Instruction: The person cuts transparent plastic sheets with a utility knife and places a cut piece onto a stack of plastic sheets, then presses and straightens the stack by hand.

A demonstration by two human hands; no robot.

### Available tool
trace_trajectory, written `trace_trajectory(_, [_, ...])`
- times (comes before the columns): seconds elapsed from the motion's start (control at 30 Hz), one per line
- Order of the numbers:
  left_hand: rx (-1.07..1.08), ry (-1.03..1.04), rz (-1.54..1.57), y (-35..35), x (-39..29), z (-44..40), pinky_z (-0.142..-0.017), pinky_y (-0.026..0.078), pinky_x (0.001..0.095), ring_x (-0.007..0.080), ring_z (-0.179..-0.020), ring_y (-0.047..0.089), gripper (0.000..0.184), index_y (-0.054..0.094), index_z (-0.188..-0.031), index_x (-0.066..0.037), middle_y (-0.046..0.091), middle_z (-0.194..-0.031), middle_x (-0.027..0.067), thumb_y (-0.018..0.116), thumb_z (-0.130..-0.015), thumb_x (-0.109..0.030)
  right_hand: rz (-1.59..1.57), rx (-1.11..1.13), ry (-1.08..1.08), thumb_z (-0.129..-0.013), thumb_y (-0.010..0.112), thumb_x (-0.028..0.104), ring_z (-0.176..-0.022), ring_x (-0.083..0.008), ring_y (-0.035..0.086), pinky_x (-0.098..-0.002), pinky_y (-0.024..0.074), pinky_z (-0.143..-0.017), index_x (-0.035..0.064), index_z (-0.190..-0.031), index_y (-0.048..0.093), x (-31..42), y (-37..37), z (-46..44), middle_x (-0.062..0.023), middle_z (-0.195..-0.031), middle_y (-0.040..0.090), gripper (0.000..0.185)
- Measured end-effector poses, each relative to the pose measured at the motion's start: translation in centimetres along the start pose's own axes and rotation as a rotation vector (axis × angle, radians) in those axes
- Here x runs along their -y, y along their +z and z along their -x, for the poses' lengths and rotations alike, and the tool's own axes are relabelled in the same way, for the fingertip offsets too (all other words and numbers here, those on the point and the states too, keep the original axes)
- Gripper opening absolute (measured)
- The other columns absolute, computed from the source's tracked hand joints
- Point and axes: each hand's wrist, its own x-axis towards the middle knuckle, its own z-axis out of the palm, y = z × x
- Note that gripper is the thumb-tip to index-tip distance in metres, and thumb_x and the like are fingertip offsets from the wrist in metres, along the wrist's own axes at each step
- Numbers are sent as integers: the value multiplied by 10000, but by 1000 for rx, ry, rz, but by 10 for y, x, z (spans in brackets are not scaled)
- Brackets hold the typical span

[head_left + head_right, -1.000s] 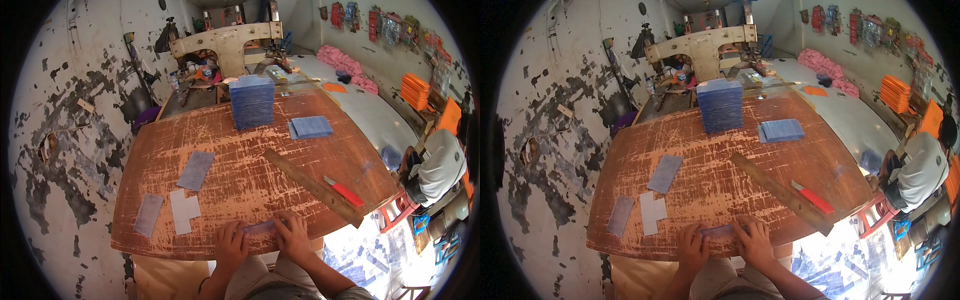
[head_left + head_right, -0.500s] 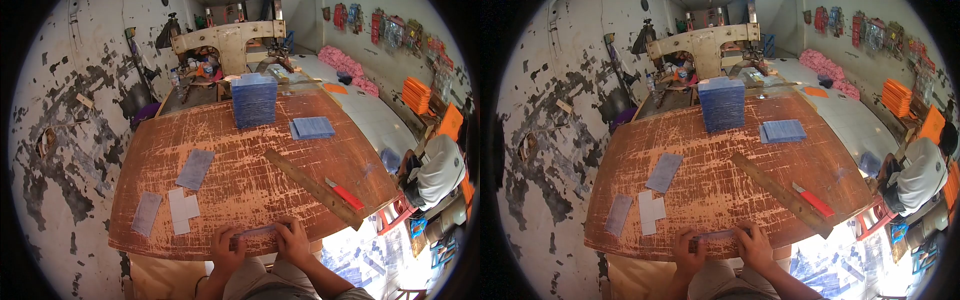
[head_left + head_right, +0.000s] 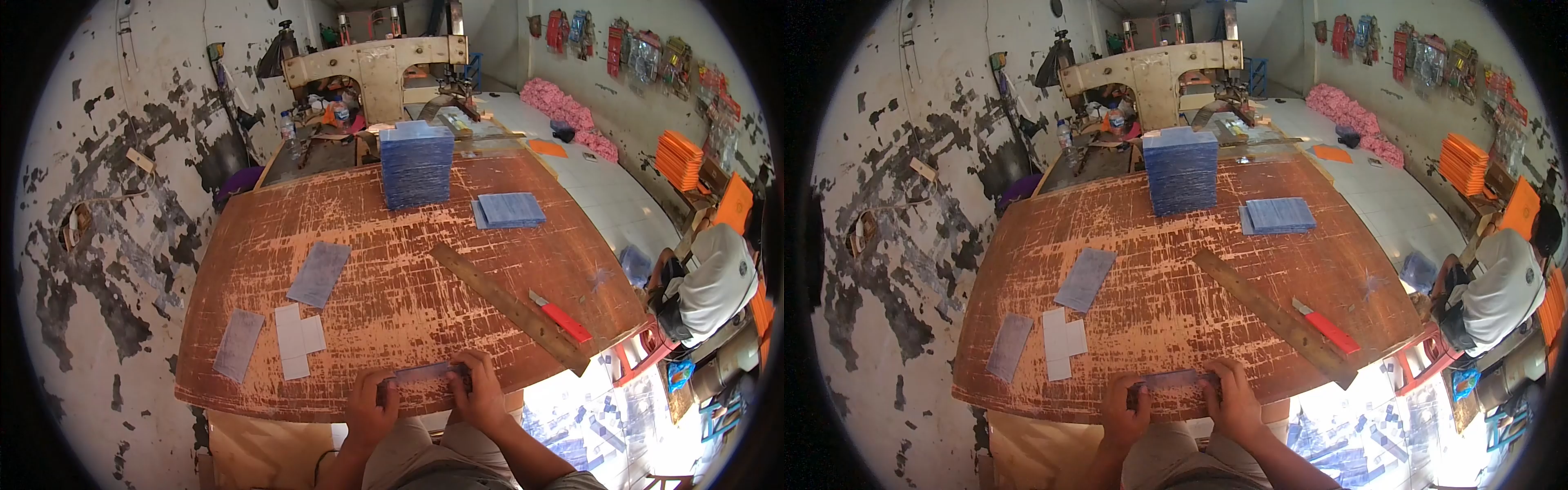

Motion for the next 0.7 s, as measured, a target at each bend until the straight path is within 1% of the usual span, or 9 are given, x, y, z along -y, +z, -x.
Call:
trace_trajectory(0.07, [19,-10,-2,-1,-2,-1,-690,557,390,327,-841,668,177,611,-1074,-35,624,-1036,156,639,-900,-52,-16,-3,-3,-874,681,-10,-1018,-345,626,-397,539,-852,12,-1254,541,2,0,0,-189,-1172,554,406])
trace_trajectory(0.2, [12,-17,6,-1,-4,-1,-684,560,382,318,-838,669,179,606,-1084,-38,623,-1043,149,635,-909,-59,8,-5,-13,-880,675,-11,-998,-340,635,-391,544,-840,8,-1254,539,3,0,1,-187,-1158,564,399])
trace_trajectory(0.27, [19,-27,-7,-1,-5,-1,-676,563,382,319,-840,672,194,603,-1092,-39,624,-1044,152,639,-902,-54,21,7,17,-921,673,118,-1056,-329,641,-423,558,-833,84,-1268,537,-2,2,3,-128,-1238,565,374])
trace_trajectory(0.3, [19,-27,-6,-1,-5,-1,-676,563,382,319,-840,672,194,603,-1092,-39,624,-1044,152,639,-902,-54,22,7,17,-921,673,118,-1056,-329,641,-423,558,-833,84,-1268,537,-1,2,2,-128,-1238,565,374])
trace_trajectory(0.37, [16,-14,-16,-1,-4,-1,-670,564,383,319,-835,675,203,603,-1094,-40,624,-1049,154,643,-895,-47,23,-34,-18,-881,678,-3,-973,-333,647,-387,555,-802,25,-1205,576,3,2,1,-171,-1127,587,340])
trace_trajectory(0.47, [16,-16,-17,-1,-2,1,-668,564,383,319,-830,677,211,608,-1098,-39,626,-1050,156,644,-890,-41,88,-55,-47,-878,685,6,-961,-329,656,-388,561,-775,37,-1165,595,-1,5,2,-157,-1133,591,302])
trace_trajectory(0.7, [1,8,-34,-1,-3,-1,-652,563,377,313,-801,677,217,617,-1100,-32,629,-1037,156,644,-885,-28,101,-44,-32,-873,692,15,-967,-326,658,-387,561,-766,44,-1150,597,5,3,0,-145,-1138,594,294])
